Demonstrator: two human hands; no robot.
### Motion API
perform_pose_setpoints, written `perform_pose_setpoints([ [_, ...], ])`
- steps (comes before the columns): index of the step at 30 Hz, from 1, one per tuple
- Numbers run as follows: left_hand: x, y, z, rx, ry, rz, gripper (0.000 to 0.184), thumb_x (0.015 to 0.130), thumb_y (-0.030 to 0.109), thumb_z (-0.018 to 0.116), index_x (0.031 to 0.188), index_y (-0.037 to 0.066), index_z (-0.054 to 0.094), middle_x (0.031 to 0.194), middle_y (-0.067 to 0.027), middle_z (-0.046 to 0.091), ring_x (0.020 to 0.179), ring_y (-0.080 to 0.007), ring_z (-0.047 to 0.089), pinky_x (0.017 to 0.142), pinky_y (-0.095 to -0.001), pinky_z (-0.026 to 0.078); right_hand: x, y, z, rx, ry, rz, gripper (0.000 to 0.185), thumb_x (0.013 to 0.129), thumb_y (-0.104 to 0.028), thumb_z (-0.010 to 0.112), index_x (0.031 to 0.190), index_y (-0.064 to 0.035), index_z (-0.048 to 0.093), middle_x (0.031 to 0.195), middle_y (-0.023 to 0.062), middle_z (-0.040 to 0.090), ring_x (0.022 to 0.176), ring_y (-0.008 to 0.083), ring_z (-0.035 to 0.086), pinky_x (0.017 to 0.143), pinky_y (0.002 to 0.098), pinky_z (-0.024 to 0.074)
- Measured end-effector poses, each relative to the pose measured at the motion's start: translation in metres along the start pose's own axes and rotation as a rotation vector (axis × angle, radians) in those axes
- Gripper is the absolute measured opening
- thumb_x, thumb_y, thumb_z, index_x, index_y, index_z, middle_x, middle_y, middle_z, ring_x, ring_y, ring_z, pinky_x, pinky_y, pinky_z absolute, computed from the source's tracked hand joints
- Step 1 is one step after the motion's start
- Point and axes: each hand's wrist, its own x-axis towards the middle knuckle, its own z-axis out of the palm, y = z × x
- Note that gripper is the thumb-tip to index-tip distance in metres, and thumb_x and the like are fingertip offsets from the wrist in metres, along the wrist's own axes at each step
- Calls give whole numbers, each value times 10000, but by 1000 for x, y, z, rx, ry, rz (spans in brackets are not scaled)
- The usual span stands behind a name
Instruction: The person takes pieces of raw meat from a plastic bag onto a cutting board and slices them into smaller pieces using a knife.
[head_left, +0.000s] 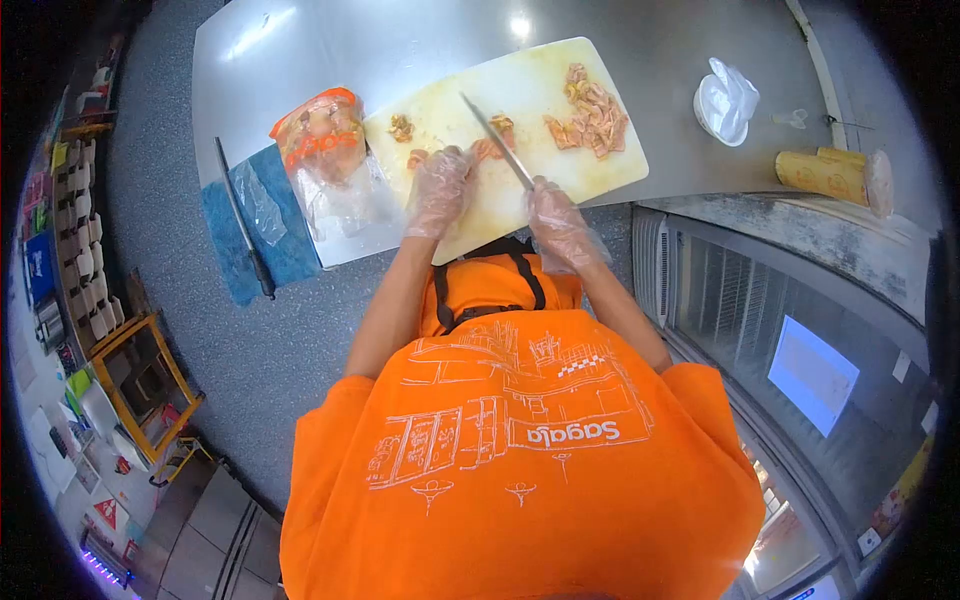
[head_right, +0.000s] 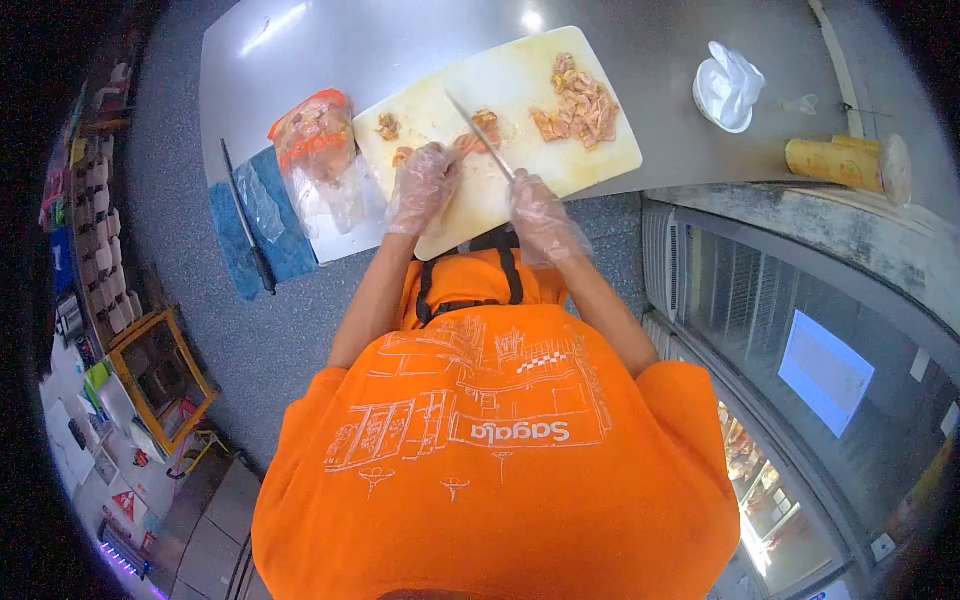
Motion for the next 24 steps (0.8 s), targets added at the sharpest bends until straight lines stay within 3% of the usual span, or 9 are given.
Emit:
perform_pose_setpoints([
  [3, -11, -5, 11, 38, 11, 78, 116, 871, 192, 706, 880, 77, 695, 821, -150, 661, 775, -364, 672, 697, -490, 537, 8, -1, -12, 10, -129, 269, 217, 1054, -205, 494, 1109, 2, 531, 959, 268, 640, 959, 420, 676, 791, 517, 554],
  [7, -21, -5, 3, 101, 8, 133, 110, 805, 145, 712, 879, 68, 686, 805, -115, 648, 775, -315, 659, 777, -459, 542, 2, -23, -9, 79, -44, 167, 210, 1060, -207, 468, 1121, -14, 524, 998, 266, 634, 973, 432, 675, 808, 536, 549],
  [9, -25, -3, -2, 105, 206, 161, 88, 796, 136, 709, 862, 83, 685, 795, -97, 643, 760, -302, 641, 843, -445, 529, -1, -33, 3, 142, 46, 15, 213, 1065, -210, 450, 1125, -20, 523, 1006, 264, 637, 961, 453, 674, 822, 556, 543],
  [10, -27, -3, -3, 106, 304, 176, 78, 791, 132, 707, 853, 90, 685, 790, -88, 641, 752, -295, 631, 876, -438, 522, 2, -39, -2, 151, -109, 25, 231, 1069, -223, 427, 1127, -19, 518, 1004, 262, 637, 956, 478, 664, 839, 576, 529],
  [14, -37, -16, 8, 126, 227, 169, 47, 794, 113, 700, 836, 115, 681, 843, -48, 651, 822, -256, 629, 971, -439, 482, 13, -1, 26, 95, -53, 55, 175, 1050, -168, 458, 1110, -21, 531, 985, 252, 637, 917, 463, 658, 829, 548, 538],
  [17, -46, -18, 14, 96, 230, 173, 78, 795, 113, 702, 871, 122, 687, 897, -36, 652, 876, -245, 632, 1002, -446, 470, 9, -15, 14, 99, -15, 45, 171, 1040, -151, 479, 1100, 2, 529, 970, 264, 636, 917, 474, 657, 832, 555, 536],
  [20, -46, -11, 10, 99, 209, 169, 141, 808, 122, 700, 949, 133, 699, 949, -28, 650, 932, -236, 637, 1021, -451, 472, -9, -41, -14, 76, -125, -44, 187, 1029, -140, 486, 1098, 30, 518, 965, 287, 624, 939, 496, 644, 844, 553, 534],
  [24, -55, -6, 2, 119, 97, 156, 211, 834, 131, 693, 1044, 132, 703, 1010, -27, 650, 1001, -235, 636, 1074, -461, 460, -18, -12, 28, 39, -259, 104, 191, 1010, -99, 473, 1129, 45, 518, 1048, 336, 623, 1000, 518, 632, 891, 566, 522],
])
